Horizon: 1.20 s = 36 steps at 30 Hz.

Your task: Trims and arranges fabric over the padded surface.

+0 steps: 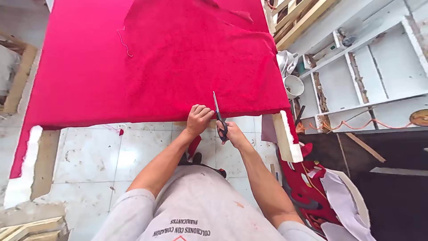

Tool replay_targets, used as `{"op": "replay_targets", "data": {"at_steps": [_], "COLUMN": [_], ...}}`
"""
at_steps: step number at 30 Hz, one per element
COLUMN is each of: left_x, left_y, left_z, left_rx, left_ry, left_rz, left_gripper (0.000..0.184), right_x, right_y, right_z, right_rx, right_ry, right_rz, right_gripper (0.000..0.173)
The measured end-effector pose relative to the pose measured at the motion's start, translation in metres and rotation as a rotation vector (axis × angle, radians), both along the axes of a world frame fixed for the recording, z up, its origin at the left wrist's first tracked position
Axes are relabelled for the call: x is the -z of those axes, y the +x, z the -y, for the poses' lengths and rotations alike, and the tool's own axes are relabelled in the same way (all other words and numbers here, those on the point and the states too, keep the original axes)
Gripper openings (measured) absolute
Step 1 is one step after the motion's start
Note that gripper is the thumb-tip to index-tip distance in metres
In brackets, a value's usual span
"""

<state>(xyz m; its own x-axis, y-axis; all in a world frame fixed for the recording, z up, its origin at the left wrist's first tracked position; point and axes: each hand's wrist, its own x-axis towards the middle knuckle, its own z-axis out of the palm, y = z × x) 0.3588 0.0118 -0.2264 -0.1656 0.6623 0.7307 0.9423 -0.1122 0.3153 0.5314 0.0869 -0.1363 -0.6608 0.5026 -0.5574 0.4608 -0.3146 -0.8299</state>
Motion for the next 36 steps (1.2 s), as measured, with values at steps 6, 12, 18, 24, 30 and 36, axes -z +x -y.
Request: {"op": "replay_targets", "data": {"at_steps": [6,12,18,24,30,36], "left_x": [0.0,-0.003,-0.008,-0.013,-0.019,-0.019], "left_y": [0.0,-0.003,-0.005,-0.009,-0.01,-0.005], "left_z": [0.003,0.004,0.0,0.001,0.002,0.006], "left_rx": [0.034,0.052,0.053,0.109,0.116,0.099], "left_ry": [-0.02,-0.035,-0.069,-0.069,-0.079,-0.073], "left_rz": [-0.019,-0.03,-0.039,-0.052,-0.059,-0.045], "left_gripper": [0.014,0.016,0.019,0.019,0.019,0.019], "right_x": [-0.004,-0.007,-0.009,-0.016,-0.016,-0.019], "right_y": [-0.021,-0.039,-0.065,-0.08,-0.1,-0.124], "right_z": [-0.022,-0.035,-0.055,-0.069,-0.084,-0.111], "right_rx": [-0.014,-0.004,-0.038,-0.027,-0.025,-0.081], "right_ry": [-0.012,0.01,0.058,0.032,0.02,0.003], "right_rz": [0.039,0.057,0.066,0.059,0.055,0.061], "right_gripper": [0.045,0.044,0.045,0.047,0.043,0.045]}}
